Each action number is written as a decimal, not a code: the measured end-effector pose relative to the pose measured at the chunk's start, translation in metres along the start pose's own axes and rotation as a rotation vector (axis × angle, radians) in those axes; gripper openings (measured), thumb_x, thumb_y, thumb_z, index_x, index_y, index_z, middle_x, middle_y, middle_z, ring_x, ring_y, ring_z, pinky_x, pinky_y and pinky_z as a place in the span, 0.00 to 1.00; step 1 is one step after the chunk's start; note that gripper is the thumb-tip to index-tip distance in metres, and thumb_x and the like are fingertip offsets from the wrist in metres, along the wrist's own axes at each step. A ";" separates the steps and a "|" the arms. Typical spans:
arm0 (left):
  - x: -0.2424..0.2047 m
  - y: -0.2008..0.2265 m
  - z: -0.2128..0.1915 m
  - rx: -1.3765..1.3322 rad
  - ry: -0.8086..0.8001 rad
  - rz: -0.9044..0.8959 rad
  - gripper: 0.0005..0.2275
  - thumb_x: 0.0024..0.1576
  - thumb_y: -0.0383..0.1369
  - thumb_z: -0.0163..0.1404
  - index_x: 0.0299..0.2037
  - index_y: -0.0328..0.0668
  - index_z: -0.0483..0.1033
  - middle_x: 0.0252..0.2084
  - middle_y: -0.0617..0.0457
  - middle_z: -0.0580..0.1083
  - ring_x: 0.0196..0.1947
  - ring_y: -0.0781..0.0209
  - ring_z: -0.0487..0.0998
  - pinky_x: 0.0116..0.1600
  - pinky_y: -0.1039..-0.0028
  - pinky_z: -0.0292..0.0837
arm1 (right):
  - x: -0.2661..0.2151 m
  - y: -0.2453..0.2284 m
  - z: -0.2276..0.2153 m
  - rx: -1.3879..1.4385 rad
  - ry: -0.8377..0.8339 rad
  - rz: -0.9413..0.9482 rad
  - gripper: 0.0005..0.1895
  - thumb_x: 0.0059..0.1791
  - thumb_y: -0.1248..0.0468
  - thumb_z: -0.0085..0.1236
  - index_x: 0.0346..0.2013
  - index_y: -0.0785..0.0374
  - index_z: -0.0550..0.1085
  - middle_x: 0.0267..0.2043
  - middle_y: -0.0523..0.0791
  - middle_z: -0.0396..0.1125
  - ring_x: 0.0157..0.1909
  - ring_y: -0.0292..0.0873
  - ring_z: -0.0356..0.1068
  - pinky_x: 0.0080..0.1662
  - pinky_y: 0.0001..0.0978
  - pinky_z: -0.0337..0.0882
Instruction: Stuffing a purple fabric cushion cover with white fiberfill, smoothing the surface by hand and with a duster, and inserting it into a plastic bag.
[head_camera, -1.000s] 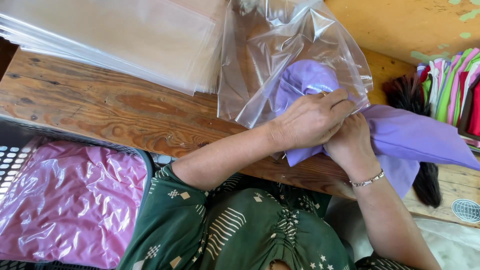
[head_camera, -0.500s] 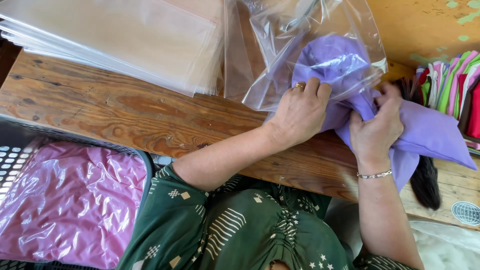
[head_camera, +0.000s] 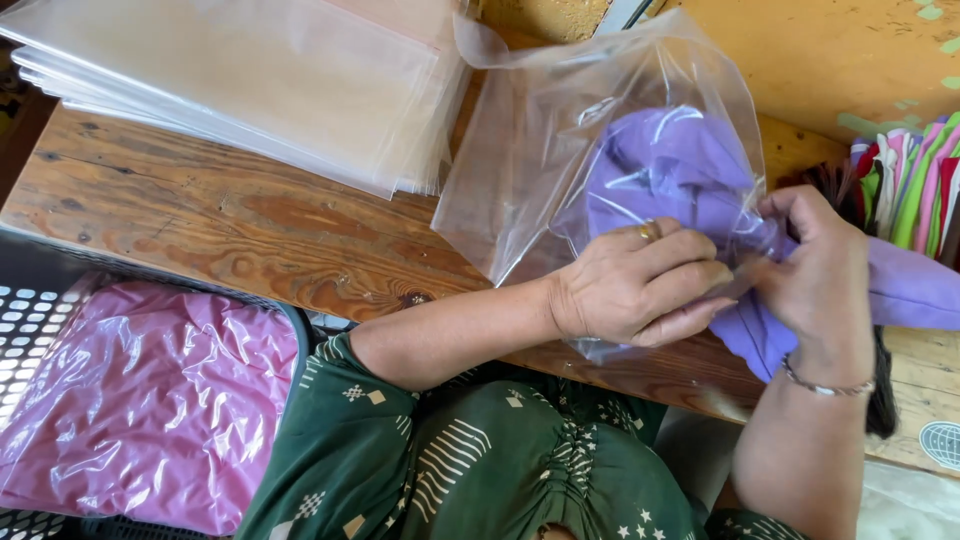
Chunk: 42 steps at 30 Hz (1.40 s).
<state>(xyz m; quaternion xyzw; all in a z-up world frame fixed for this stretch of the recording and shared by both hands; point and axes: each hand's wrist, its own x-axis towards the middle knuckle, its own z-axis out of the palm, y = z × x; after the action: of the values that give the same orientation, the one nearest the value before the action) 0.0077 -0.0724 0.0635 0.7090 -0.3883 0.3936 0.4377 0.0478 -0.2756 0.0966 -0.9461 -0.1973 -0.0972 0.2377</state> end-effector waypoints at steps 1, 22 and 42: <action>0.007 0.003 -0.010 0.163 0.135 0.098 0.10 0.58 0.34 0.45 0.39 0.34 0.72 0.39 0.44 0.70 0.30 0.48 0.73 0.39 0.67 0.72 | -0.004 -0.007 -0.011 0.034 -0.089 -0.012 0.17 0.37 0.76 0.50 0.40 0.68 0.69 0.38 0.46 0.67 0.39 0.40 0.64 0.41 0.30 0.62; -0.022 -0.048 0.037 0.808 -0.639 -0.298 0.33 0.61 0.66 0.27 0.70 0.59 0.45 0.72 0.53 0.41 0.71 0.45 0.38 0.72 0.48 0.40 | -0.022 -0.016 -0.020 -0.525 -0.369 0.288 0.76 0.15 0.34 0.60 0.69 0.53 0.36 0.71 0.57 0.32 0.69 0.64 0.20 0.57 0.76 0.27; -0.017 -0.029 0.032 0.629 -0.532 -0.313 0.36 0.58 0.64 0.35 0.69 0.49 0.50 0.71 0.47 0.44 0.72 0.43 0.37 0.75 0.52 0.38 | -0.031 0.053 0.019 -0.195 0.123 0.184 0.05 0.48 0.65 0.52 0.33 0.64 0.73 0.24 0.45 0.62 0.26 0.44 0.59 0.32 0.38 0.58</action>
<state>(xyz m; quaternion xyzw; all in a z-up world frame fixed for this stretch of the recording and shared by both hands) 0.0338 -0.0892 0.0297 0.9347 -0.2366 0.2253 0.1399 0.0436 -0.3189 0.0499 -0.9710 -0.0844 -0.1516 0.1643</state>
